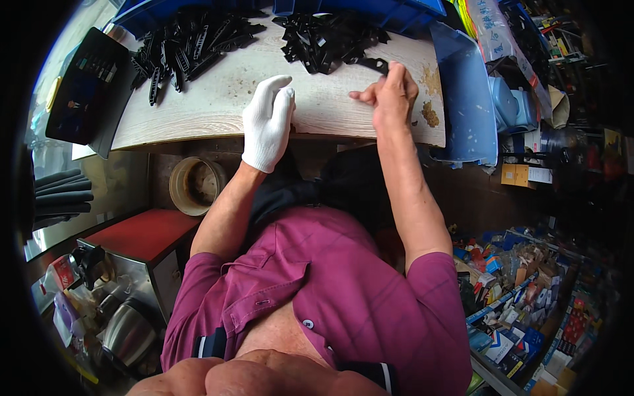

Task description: Inspecting and sorting small black plastic components at a workbench.

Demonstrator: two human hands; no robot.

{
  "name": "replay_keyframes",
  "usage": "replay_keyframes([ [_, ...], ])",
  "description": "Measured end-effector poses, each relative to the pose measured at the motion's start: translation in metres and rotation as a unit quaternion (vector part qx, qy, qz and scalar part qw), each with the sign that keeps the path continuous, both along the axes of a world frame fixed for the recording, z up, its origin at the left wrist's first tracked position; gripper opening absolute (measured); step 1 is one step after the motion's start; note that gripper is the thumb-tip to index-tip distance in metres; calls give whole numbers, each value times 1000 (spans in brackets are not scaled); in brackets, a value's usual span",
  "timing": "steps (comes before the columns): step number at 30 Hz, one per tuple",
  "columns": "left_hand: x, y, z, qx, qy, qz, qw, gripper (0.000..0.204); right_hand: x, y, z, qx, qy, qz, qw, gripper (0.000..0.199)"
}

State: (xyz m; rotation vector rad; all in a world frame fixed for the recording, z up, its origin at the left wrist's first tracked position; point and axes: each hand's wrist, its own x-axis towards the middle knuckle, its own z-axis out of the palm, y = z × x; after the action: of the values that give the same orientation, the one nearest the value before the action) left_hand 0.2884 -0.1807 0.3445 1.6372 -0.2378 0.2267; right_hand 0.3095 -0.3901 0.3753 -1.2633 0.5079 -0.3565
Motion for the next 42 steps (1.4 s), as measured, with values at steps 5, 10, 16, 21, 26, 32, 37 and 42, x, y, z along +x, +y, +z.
replay_keyframes([
  [5,2,2,-1,30,-58,35,997,25,9,-44,13,-97,-11,-135,986,37],
  [10,0,1,-1,70,-46,35,996,24,17,-1,0,-81,47,77,993,36],
  [16,0,0,1,76,-58,30,995,24,34,30,0,-157,107,145,971,27],
  [21,1,-2,1,103,-56,23,993,25,41,32,-8,-245,130,157,948,23],
  [26,9,-4,1,127,-55,29,990,26,37,28,-5,-194,137,154,959,20],
  [32,29,-25,2,176,-31,-7,984,26,21,30,-18,-75,13,150,986,18],
  [37,31,-28,-7,198,-83,20,977,21,9,47,-21,-52,-13,129,990,20],
  [42,25,-24,-6,154,-125,47,979,12,8,50,-17,-61,0,156,986,22],
])
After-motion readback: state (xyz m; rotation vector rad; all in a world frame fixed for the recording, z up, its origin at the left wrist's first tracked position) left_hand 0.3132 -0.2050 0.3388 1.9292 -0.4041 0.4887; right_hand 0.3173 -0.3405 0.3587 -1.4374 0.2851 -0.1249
